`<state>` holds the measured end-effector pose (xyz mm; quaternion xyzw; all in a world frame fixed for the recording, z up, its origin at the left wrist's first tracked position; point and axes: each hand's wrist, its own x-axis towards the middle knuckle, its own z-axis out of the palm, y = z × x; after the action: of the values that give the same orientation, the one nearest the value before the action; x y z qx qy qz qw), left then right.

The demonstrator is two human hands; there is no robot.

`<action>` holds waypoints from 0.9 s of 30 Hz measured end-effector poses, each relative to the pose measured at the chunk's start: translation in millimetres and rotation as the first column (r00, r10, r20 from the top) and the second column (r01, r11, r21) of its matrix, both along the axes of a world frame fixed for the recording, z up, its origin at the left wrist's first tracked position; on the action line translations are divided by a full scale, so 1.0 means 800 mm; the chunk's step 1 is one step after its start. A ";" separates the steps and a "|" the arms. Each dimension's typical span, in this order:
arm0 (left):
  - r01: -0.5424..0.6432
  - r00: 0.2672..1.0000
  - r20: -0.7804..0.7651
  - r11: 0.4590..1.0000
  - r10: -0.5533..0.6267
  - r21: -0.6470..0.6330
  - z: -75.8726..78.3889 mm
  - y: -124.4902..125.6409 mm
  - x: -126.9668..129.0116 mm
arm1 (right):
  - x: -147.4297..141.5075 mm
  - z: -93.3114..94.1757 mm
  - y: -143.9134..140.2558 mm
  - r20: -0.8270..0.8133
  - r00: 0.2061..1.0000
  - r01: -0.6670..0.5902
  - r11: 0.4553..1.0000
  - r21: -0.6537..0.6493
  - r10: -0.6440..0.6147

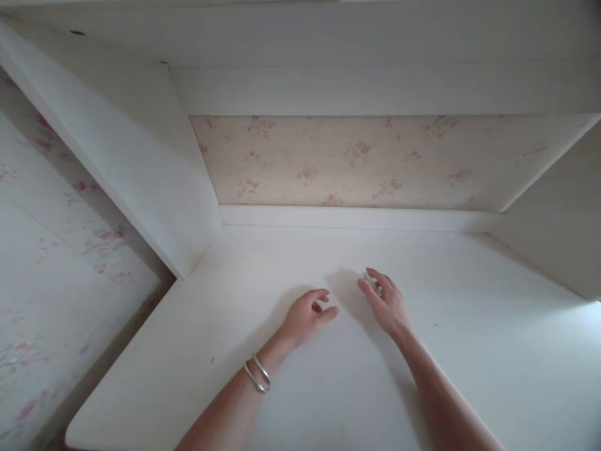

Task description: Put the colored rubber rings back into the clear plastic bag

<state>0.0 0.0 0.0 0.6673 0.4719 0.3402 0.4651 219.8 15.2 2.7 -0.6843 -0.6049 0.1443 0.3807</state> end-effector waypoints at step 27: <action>0.247 0.926 0.325 0.960 -0.193 -0.133 0.027 -0.003 0.000 | -0.066 0.016 -0.043 -0.141 0.834 -0.518 0.845 0.136 0.534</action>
<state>0.0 -2.4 21.7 0.6121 0.3429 0.3439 0.6241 167.0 -19.4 15.6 -0.4583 -0.7401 0.2744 0.4086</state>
